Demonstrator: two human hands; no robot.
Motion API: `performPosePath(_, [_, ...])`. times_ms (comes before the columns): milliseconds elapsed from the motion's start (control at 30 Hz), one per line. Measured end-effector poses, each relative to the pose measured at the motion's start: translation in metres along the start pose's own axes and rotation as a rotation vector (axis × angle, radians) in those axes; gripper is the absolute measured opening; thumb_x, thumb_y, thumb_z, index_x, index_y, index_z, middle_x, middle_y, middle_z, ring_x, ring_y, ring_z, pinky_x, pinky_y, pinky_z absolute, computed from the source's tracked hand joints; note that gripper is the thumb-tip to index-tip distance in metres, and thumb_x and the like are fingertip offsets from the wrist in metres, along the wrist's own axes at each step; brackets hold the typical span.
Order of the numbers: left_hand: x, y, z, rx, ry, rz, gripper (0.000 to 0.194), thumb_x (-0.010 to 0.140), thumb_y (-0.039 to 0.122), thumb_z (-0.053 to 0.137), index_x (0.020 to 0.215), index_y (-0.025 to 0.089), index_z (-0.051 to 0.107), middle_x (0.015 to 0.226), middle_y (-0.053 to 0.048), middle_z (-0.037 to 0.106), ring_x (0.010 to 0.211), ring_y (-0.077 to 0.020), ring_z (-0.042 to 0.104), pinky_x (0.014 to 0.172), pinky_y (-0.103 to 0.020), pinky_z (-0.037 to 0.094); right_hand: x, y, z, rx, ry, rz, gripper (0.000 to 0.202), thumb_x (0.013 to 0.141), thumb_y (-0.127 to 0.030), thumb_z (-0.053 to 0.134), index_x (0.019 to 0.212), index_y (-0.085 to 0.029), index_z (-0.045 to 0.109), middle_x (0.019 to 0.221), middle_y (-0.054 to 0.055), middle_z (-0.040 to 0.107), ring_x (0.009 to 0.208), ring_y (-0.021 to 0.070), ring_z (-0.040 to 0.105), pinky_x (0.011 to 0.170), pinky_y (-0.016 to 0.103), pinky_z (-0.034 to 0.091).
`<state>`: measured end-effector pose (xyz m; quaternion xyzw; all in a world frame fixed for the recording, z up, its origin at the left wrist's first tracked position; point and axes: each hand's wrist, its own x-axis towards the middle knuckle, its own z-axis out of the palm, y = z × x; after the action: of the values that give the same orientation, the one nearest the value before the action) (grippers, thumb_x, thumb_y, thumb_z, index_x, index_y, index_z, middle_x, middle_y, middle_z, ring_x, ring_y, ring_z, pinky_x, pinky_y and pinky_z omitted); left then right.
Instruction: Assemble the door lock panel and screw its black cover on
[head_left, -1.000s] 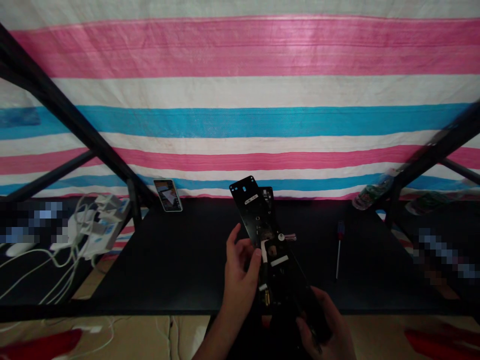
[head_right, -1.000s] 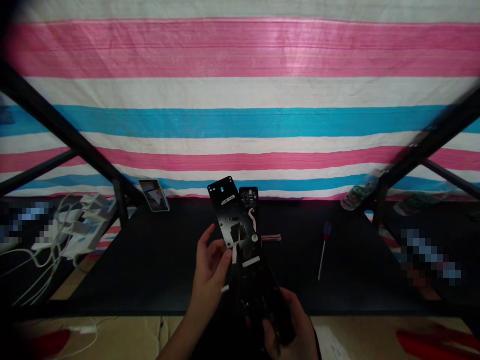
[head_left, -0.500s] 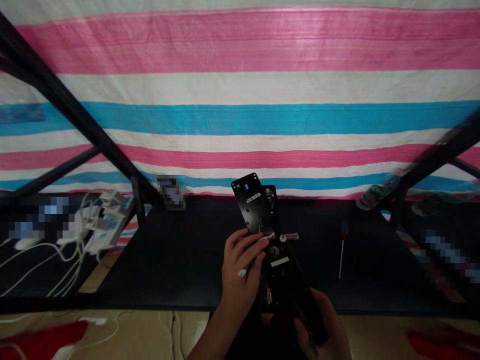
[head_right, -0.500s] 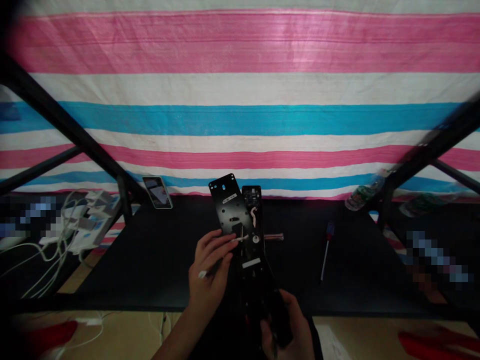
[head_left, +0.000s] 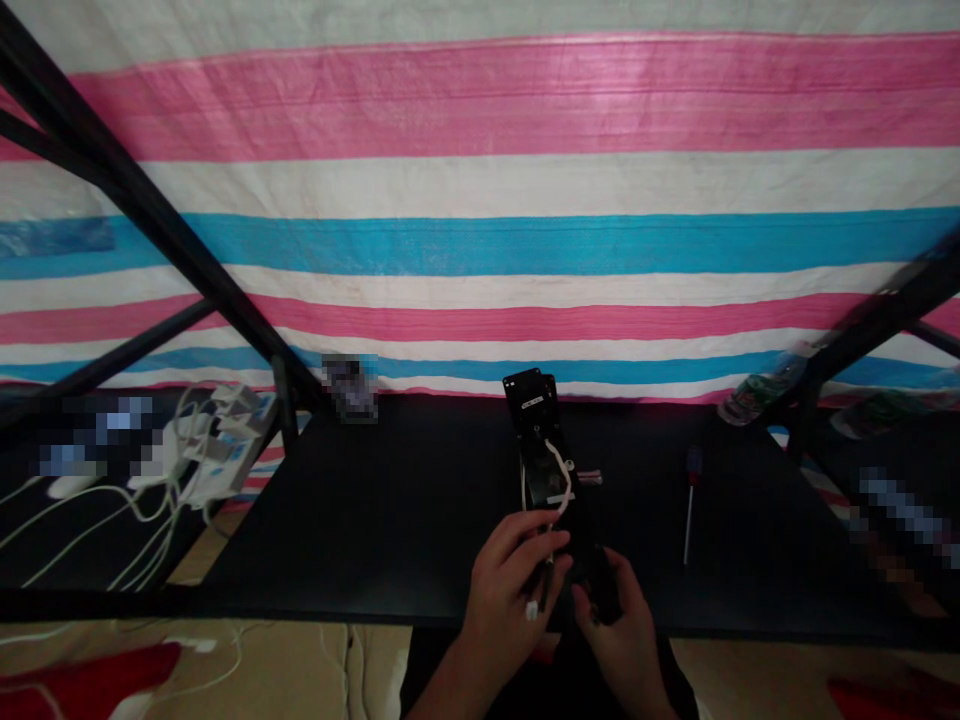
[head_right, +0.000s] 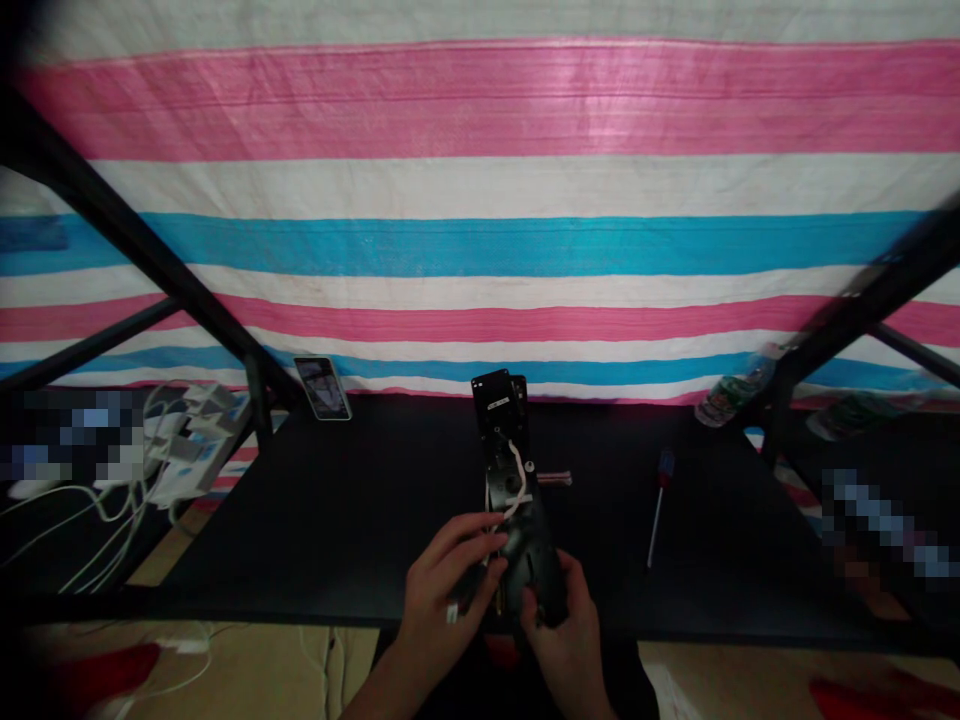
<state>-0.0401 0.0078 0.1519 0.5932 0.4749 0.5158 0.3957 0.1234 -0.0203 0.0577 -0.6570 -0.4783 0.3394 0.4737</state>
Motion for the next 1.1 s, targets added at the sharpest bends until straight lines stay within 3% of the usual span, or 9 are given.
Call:
performPosePath(233, [-0.024, -0.025, 0.000, -0.043, -0.091, -0.097, 0.018, 0.084, 0.027, 0.074, 0.100, 0.030, 0.082, 0.116, -0.014, 0.070, 0.103, -0.0279, 0.066, 0.092, -0.040, 0.052, 0.003, 0.011, 0.027, 0.026, 0.027, 0.127, 0.053, 0.069, -0.043, 0.070, 0.114, -0.017, 0.057, 0.088, 0.006, 0.072, 0.076, 0.0261, 0.070, 0.068, 0.035, 0.056])
performPosePath(400, [-0.034, -0.048, -0.003, -0.114, -0.157, -0.140, 0.028, 0.087, 0.026, 0.068, 0.113, 0.030, 0.078, 0.127, -0.014, 0.064, 0.113, -0.0288, 0.062, 0.102, -0.043, 0.049, 0.017, 0.032, 0.028, -0.075, 0.115, -0.118, 0.047, 0.075, -0.045, 0.069, 0.111, -0.017, 0.057, 0.111, 0.013, 0.064, 0.103, 0.0316, 0.063, 0.091, 0.046, 0.051])
performPosePath(467, [-0.033, -0.057, -0.005, -0.114, -0.105, -0.163, 0.030, 0.088, 0.026, 0.066, 0.117, 0.029, 0.076, 0.139, -0.014, 0.059, 0.126, -0.0304, 0.056, 0.113, -0.047, 0.040, 0.021, 0.037, 0.029, -0.098, 0.129, -0.213, 0.042, 0.079, -0.044, 0.067, 0.111, -0.017, 0.058, 0.120, 0.015, 0.060, 0.114, 0.0336, 0.058, 0.098, 0.050, 0.047])
performPosePath(567, [-0.023, -0.071, -0.003, -0.152, 0.068, -0.208, 0.035, 0.087, 0.028, 0.068, 0.122, 0.025, 0.071, 0.150, -0.012, 0.051, 0.142, -0.0300, 0.043, 0.122, -0.049, 0.023, 0.022, 0.041, 0.034, -0.103, 0.092, -0.278, 0.037, 0.084, -0.041, 0.063, 0.112, -0.017, 0.058, 0.128, 0.017, 0.056, 0.120, 0.0348, 0.055, 0.100, 0.052, 0.045])
performPosePath(633, [-0.012, -0.080, 0.004, -0.211, 0.144, -0.251, 0.043, 0.088, 0.031, 0.067, 0.130, 0.023, 0.064, 0.153, -0.012, 0.049, 0.144, -0.0278, 0.041, 0.122, -0.046, 0.023, 0.018, 0.044, 0.039, -0.094, 0.063, -0.301, 0.036, 0.085, -0.040, 0.063, 0.113, -0.017, 0.058, 0.131, 0.018, 0.054, 0.123, 0.0349, 0.054, 0.102, 0.053, 0.045])
performPosePath(733, [0.004, -0.092, 0.020, -0.282, 0.137, -0.320, 0.053, 0.092, 0.035, 0.063, 0.142, 0.021, 0.053, 0.154, -0.013, 0.049, 0.144, -0.0243, 0.043, 0.122, -0.042, 0.022, 0.013, 0.046, 0.045, -0.074, 0.026, -0.315, 0.037, 0.086, -0.039, 0.064, 0.116, -0.018, 0.055, 0.135, 0.017, 0.053, 0.127, 0.0343, 0.053, 0.104, 0.053, 0.045])
performPosePath(867, [0.013, -0.101, 0.039, -0.308, 0.155, -0.341, 0.059, 0.091, 0.038, 0.063, 0.145, 0.020, 0.049, 0.160, -0.011, 0.041, 0.151, -0.0215, 0.032, 0.124, -0.038, 0.015, 0.012, 0.046, 0.049, -0.004, -0.022, -0.311, 0.054, 0.088, -0.036, 0.064, 0.135, -0.018, 0.044, 0.143, 0.018, 0.049, 0.133, 0.0333, 0.051, 0.107, 0.053, 0.045])
performPosePath(1000, [0.010, -0.106, 0.045, -0.321, 0.156, -0.386, 0.070, 0.096, 0.040, 0.057, 0.157, 0.021, 0.029, 0.165, -0.011, 0.031, 0.152, -0.0205, 0.029, 0.124, -0.038, 0.016, 0.014, 0.048, 0.049, -0.017, -0.074, -0.311, 0.068, 0.091, -0.034, 0.060, 0.151, -0.018, 0.032, 0.152, 0.018, 0.042, 0.140, 0.0345, 0.044, 0.113, 0.055, 0.040])
performPosePath(1100, [0.010, -0.113, 0.045, -0.309, 0.125, -0.389, 0.072, 0.097, 0.043, 0.054, 0.159, 0.023, 0.024, 0.166, -0.010, 0.028, 0.152, -0.0210, 0.028, 0.125, -0.039, 0.016, 0.014, 0.053, 0.050, -0.124, -0.115, -0.360, 0.070, 0.095, -0.032, 0.055, 0.157, -0.023, 0.025, 0.158, 0.016, 0.034, 0.146, 0.0362, 0.036, 0.115, 0.059, 0.037])
